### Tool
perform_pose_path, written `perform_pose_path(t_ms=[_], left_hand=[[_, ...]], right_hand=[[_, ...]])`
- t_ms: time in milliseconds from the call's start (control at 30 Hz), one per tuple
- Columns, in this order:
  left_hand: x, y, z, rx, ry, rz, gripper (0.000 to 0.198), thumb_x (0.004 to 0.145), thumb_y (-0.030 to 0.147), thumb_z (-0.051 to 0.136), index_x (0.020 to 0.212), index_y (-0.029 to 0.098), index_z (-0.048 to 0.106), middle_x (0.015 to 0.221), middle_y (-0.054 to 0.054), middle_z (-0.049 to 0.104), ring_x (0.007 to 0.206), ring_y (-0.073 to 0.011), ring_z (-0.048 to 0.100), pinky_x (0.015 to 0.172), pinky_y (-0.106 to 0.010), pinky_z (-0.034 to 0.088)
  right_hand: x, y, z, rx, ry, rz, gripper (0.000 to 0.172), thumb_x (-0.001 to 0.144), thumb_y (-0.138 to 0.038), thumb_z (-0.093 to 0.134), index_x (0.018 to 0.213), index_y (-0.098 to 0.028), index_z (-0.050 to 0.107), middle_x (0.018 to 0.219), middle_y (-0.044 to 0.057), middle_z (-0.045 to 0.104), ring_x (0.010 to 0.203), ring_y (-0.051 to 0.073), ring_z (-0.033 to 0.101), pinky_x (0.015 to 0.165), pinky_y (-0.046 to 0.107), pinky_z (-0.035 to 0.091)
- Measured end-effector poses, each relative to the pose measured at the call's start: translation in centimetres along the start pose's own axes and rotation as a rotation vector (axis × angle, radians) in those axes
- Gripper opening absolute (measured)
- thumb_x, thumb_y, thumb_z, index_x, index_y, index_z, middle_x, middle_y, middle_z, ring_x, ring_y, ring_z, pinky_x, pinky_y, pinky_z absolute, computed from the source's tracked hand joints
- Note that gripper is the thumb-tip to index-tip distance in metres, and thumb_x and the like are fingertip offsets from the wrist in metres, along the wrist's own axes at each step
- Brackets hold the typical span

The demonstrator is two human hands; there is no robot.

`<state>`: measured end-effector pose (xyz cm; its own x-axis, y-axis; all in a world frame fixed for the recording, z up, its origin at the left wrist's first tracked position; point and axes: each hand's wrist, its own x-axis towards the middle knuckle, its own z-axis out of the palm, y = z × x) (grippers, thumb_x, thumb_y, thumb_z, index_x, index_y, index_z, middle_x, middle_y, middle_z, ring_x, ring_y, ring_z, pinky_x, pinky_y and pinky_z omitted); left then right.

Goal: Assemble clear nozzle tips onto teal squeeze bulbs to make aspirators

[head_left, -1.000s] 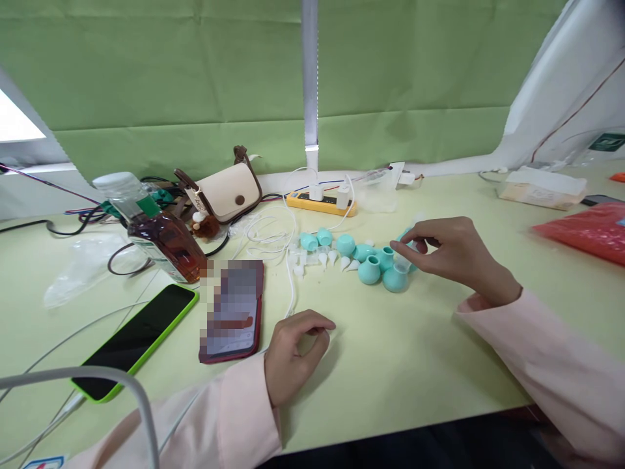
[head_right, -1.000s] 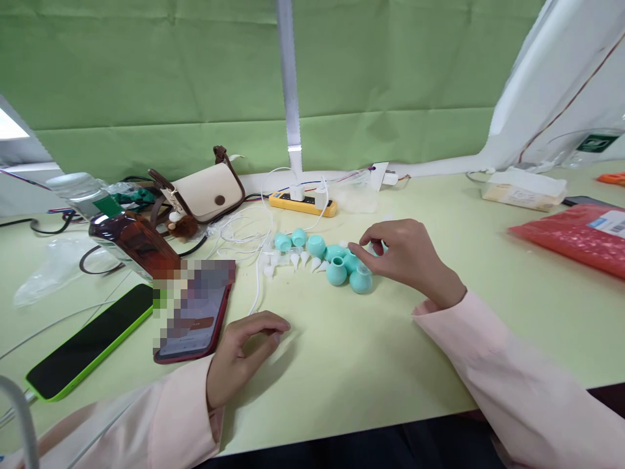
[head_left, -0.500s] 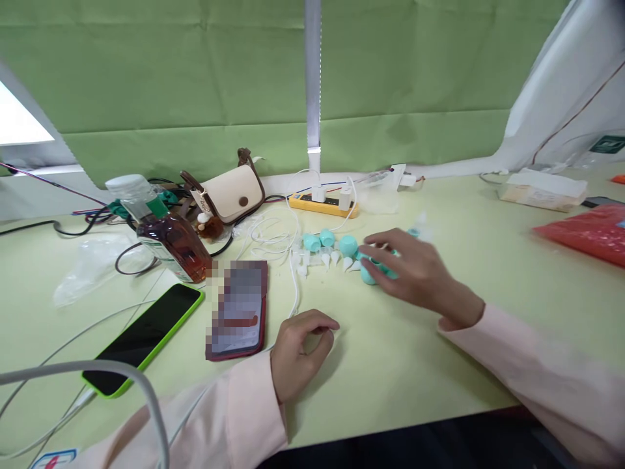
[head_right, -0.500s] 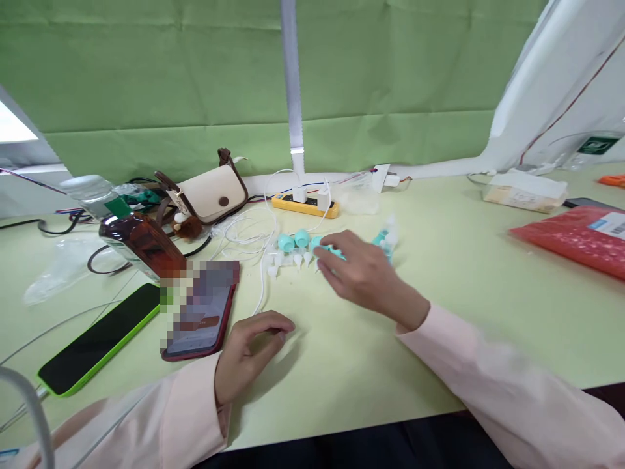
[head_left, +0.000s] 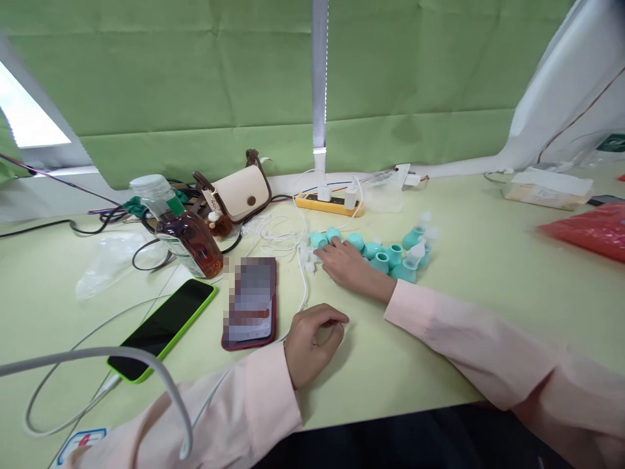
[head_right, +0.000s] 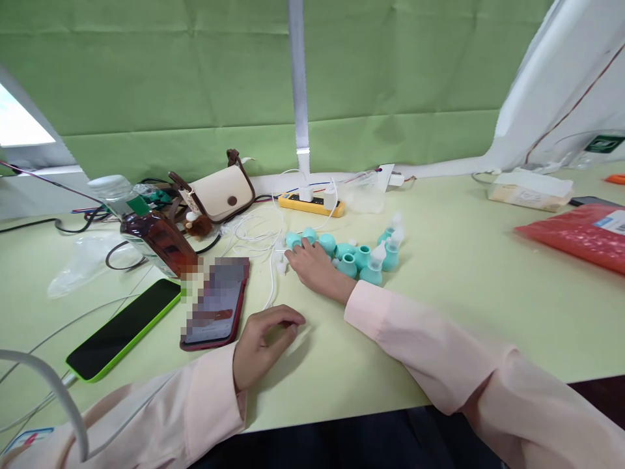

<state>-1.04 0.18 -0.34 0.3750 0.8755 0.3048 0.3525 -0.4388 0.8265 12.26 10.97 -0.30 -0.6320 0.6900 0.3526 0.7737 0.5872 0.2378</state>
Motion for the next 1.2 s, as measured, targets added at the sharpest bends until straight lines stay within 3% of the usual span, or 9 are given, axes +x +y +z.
perform_pose_path(t_ms=[133,233,333,433,533,667,867,1000,1200], left_hand=[[0.0,0.1,0.0,-0.012,0.002,-0.017,0.016,0.072,0.012,0.046,0.073,0.015,0.061,0.075,-0.005,0.063,0.072,-0.0152,0.056,0.068,-0.026,0.044],[0.2,-0.1,0.2,-0.108,0.029,-0.105,0.012,0.074,0.017,0.048,0.076,0.015,0.059,0.076,-0.005,0.062,0.073,-0.0153,0.056,0.068,-0.026,0.044],[0.5,-0.6,0.2,-0.324,0.100,-0.239,0.011,0.074,0.023,0.051,0.083,0.017,0.051,0.071,-0.002,0.060,0.067,-0.0131,0.056,0.064,-0.026,0.045],[0.8,-1.0,0.2,-0.541,0.174,-0.312,0.028,0.072,0.026,0.056,0.094,0.019,0.040,0.068,0.001,0.057,0.064,-0.0120,0.055,0.061,-0.026,0.046],[0.9,-1.2,0.1,-0.622,0.176,-0.325,0.036,0.072,0.027,0.056,0.101,0.019,0.037,0.074,0.000,0.057,0.067,-0.0120,0.055,0.063,-0.026,0.045],[0.8,-1.0,0.1,-0.626,0.146,-0.332,0.022,0.076,0.027,0.051,0.094,0.017,0.042,0.070,-0.001,0.056,0.065,-0.0108,0.053,0.064,-0.025,0.044],[0.9,-0.7,0.1,-0.665,0.180,-0.348,0.022,0.075,0.025,0.052,0.092,0.015,0.042,0.067,0.000,0.053,0.064,-0.0109,0.051,0.061,-0.026,0.046],[1.0,-0.6,-0.1,-0.629,0.266,-0.379,0.017,0.073,0.024,0.054,0.082,0.016,0.042,0.060,0.003,0.049,0.054,-0.0083,0.047,0.053,-0.021,0.043],[0.8,-0.3,0.0,-0.563,0.342,-0.387,0.014,0.072,0.024,0.052,0.076,0.019,0.040,0.057,0.007,0.041,0.045,-0.0050,0.039,0.045,-0.017,0.035]], right_hand=[[0.1,0.0,0.1,0.016,0.039,-0.003,0.022,0.080,-0.014,0.039,0.098,-0.014,0.051,0.084,0.011,0.057,0.085,0.025,0.046,0.065,0.034,0.035],[-0.6,-0.1,-0.4,0.036,0.079,-0.006,0.023,0.079,-0.015,0.040,0.100,-0.013,0.050,0.086,0.010,0.057,0.084,0.024,0.047,0.067,0.035,0.035],[-2.2,-0.3,-1.2,0.163,0.232,-0.021,0.021,0.078,-0.016,0.042,0.098,-0.013,0.051,0.089,0.010,0.057,0.084,0.022,0.048,0.070,0.034,0.038],[-4.2,-0.7,-1.6,0.353,0.440,-0.110,0.015,0.077,-0.014,0.045,0.090,-0.016,0.051,0.084,0.008,0.058,0.079,0.018,0.051,0.067,0.032,0.041],[-5.6,-1.2,-1.7,0.447,0.497,-0.196,0.013,0.076,-0.011,0.046,0.086,-0.017,0.051,0.080,0.007,0.058,0.075,0.017,0.053,0.062,0.031,0.043],[-6.1,-1.4,-1.5,0.517,0.483,-0.297,0.016,0.076,-0.009,0.046,0.089,-0.018,0.049,0.083,0.007,0.057,0.075,0.013,0.052,0.060,0.026,0.046],[-5.9,-1.1,-1.3,0.571,0.467,-0.364,0.021,0.073,-0.007,0.049,0.092,-0.017,0.048,0.088,0.008,0.056,0.078,0.013,0.053,0.061,0.024,0.046],[-4.8,-0.7,-1.5,0.690,0.393,-0.186,0.024,0.071,-0.018,0.053,0.094,-0.015,0.049,0.086,0.008,0.056,0.080,0.015,0.052,0.067,0.029,0.045],[-2.0,-0.6,-0.8,0.635,0.041,0.040,0.018,0.079,-0.026,0.045,0.084,-0.015,0.060,0.071,0.002,0.058,0.064,0.010,0.051,0.062,0.022,0.040]])
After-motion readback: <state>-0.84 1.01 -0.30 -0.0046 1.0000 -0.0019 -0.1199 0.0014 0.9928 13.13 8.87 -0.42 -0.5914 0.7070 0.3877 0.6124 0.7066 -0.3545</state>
